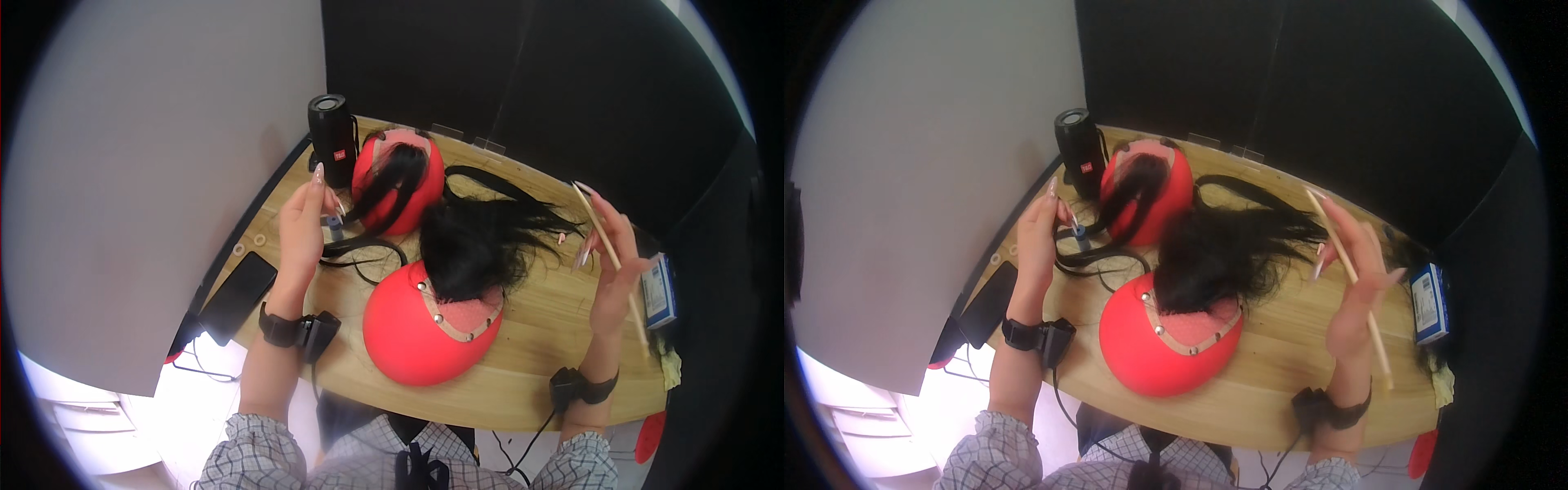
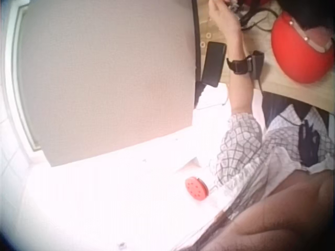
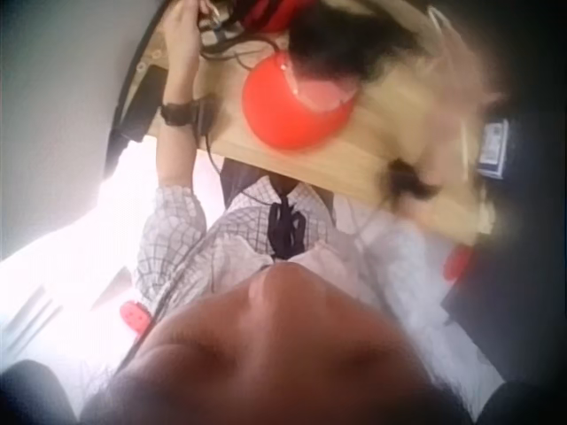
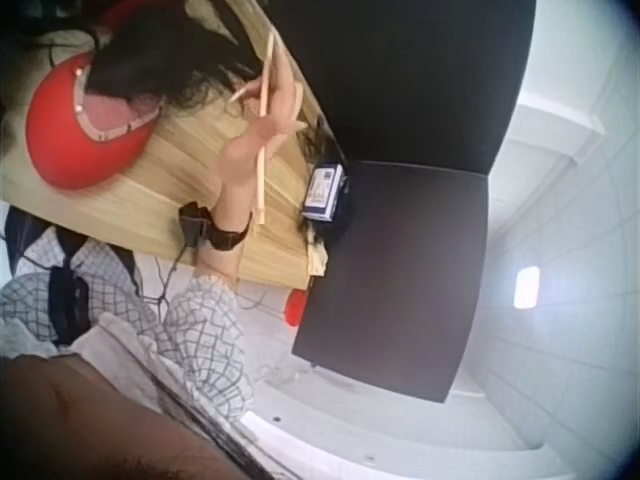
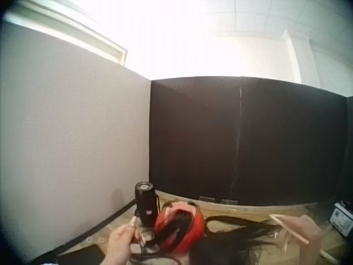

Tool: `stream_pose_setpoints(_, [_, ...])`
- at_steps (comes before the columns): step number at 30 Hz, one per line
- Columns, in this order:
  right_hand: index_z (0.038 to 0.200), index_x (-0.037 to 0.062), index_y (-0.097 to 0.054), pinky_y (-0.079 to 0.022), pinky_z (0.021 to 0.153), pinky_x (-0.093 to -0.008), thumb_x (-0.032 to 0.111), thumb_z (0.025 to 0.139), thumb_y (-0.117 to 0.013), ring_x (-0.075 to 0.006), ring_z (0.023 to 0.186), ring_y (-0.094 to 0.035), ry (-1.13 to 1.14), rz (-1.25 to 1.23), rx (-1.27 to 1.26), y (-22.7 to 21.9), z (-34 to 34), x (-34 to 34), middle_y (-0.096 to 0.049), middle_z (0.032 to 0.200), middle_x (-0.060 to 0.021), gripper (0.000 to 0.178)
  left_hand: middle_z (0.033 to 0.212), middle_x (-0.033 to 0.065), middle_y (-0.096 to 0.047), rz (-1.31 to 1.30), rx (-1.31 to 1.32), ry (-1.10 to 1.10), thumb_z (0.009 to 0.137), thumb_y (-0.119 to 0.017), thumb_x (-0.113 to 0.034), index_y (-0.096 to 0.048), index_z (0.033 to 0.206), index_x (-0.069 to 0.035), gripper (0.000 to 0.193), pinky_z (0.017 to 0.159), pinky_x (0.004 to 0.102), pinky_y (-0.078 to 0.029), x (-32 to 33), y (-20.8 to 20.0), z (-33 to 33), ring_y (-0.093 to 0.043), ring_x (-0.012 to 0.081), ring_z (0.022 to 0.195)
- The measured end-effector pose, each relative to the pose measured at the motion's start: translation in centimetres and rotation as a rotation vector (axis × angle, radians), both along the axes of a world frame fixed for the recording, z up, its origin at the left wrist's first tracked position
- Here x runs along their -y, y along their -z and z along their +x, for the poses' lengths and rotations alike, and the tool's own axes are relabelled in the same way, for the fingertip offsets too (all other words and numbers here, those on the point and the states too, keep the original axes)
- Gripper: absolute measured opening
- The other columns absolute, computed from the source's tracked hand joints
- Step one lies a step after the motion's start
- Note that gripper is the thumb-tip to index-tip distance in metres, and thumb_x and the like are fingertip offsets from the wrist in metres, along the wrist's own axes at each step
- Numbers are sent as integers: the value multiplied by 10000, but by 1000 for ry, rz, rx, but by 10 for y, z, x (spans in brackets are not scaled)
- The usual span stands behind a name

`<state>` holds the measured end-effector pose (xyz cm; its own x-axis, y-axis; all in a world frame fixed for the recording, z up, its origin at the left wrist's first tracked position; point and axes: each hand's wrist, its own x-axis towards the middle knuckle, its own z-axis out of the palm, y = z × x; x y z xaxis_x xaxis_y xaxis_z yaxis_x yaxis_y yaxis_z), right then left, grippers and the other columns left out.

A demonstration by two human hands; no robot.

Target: Weaving individual hair strands into a wig base using a specialized hook tool.

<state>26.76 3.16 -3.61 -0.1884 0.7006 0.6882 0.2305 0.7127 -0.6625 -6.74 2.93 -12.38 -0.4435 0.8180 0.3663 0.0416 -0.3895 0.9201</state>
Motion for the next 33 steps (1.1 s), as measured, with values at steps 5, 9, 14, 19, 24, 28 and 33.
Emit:
stream_pose_setpoints(5, [1020, -50, -653, -480, 634, -255, 394, 975, -378, -133, 658, -570, -562, -182, 135, 4, -35, 17, -644, 859, -132, 524, 683, 23, -512, 63, -43, -14, 997, -437, -288, -488, 677, -47, 404, 671, 246, -397, -2, 0, 5, -487, 99, 677])
stream_pose_setpoints(9, [877, -31, -686, -489, 638, -261, 35, 882, -603, -135, 720, -616, -628, -445, 200, 18, -63, 17, -604, 798, -77, 106, 661, 22, -508, 105, -59, -13, 1002, -446, -275, -492, 676, -32, 409, 636, 237, -390, -4, 2, 5, -478, 87, 640])
stream_pose_setpoints(14, [821, -31, -597, -490, 648, -251, 105, 951, -524, -92, 636, -583, -697, -552, -139, 54, -66, -1, -556, 716, -35, 201, 677, 25, -516, 84, -34, 25, 1000, -448, -253, -497, 684, -27, 392, 636, 237, -387, -4, 3, 6, -475, 90, 648])
stream_pose_setpoints(19, [809, 1, -474, -568, 788, -373, 158, 990, -441, -45, 492, -449, -678, -717, -103, 56, -55, -2, -442, 734, -23, 242, 693, 29, -523, 88, -80, 27, 1000, -444, -234, -501, 692, -22, 379, 628, 238, -383, -3, 6, 5, -473, 90, 654])
stream_pose_setpoints(24, [837, -4, -533, -539, 729, -257, 144, 981, -473, -64, 638, -562, -653, -617, -157, 58, -62, 3, -504, 698, -17, 215, 683, 31, -516, 113, -85, 40, 1000, -443, -228, -497, 686, -20, 381, 619, 242, -383, -3, 6, 9, -468, 92, 644])
stream_pose_setpoints(28, [844, -23, -533, -523, 684, -241, 95, 972, -482, -83, 693, -596, -683, -542, -192, 65, -62, 0, -505, 766, -32, 181, 662, 34, -509, 101, -99, 28, 999, -445, -228, -490, 663, -22, 396, 605, 246, -381, -3, 5, 10, -466, 97, 621])
stream_pose_setpoints(33, [870, -33, -549, -523, 690, -239, 100, 971, -485, -98, 717, -618, -635, -498, -119, 64, -61, 1, -502, 742, -27, 179, 710, 37, -513, 53, -204, 67, 1005, -408, -248, -464, 703, -52, 364, 641, 244, -413, -2, 6, 7, -504, 108, 668])
